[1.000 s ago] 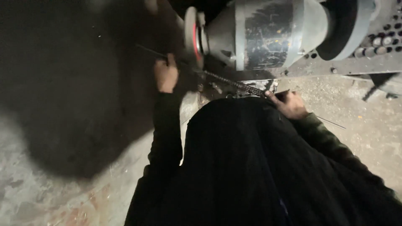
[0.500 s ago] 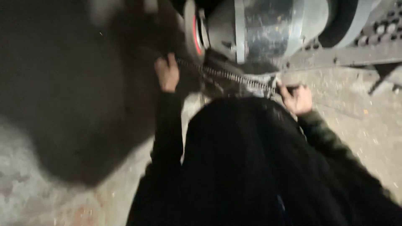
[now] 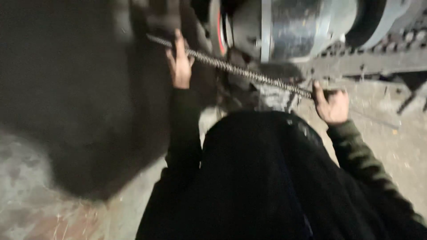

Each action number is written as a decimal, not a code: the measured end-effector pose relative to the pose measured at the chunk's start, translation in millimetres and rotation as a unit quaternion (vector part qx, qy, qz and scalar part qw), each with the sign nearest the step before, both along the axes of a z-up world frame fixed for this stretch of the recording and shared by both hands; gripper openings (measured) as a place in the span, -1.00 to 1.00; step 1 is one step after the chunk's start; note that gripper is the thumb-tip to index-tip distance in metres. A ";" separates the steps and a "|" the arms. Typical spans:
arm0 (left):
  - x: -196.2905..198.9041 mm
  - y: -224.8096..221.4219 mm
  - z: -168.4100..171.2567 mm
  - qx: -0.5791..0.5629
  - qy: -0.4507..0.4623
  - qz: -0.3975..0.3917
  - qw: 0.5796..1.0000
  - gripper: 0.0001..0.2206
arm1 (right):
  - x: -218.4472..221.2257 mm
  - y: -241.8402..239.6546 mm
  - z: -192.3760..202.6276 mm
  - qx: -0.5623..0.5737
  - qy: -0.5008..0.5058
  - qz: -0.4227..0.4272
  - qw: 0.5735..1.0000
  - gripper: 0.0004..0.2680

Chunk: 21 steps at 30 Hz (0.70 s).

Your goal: The recorder uses a bench grinder to clean a long, coiled metal rod and then inspects an engine cylinder head.

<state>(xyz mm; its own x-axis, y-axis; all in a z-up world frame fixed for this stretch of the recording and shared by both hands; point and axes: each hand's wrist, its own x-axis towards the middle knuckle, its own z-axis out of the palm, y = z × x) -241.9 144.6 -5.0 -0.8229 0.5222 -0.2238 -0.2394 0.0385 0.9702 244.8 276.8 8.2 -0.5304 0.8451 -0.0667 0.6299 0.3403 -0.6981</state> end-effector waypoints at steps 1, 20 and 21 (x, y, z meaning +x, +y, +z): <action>-17.4 10.9 -1.8 0.015 0.014 -0.004 1.000 -0.44 | -8.5 10.1 4.1 0.015 0.014 -0.004 1.000 -0.67; 27.2 8.9 -67.6 -0.131 0.158 0.026 0.978 -0.41 | 56.6 1.3 -59.6 0.146 -0.086 -0.051 0.984 -0.46; 29.0 12.3 -67.4 -0.170 0.144 0.007 0.975 -0.42 | 58.7 5.4 -61.9 0.182 -0.072 -0.054 0.979 -0.45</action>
<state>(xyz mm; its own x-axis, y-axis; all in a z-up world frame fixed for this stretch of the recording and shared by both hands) -212.9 156.9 -72.4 -0.8837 0.4463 -0.1414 0.0373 0.3681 0.9290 303.6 282.2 -53.7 -0.4446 0.8772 0.1811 0.7589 0.4763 -0.4440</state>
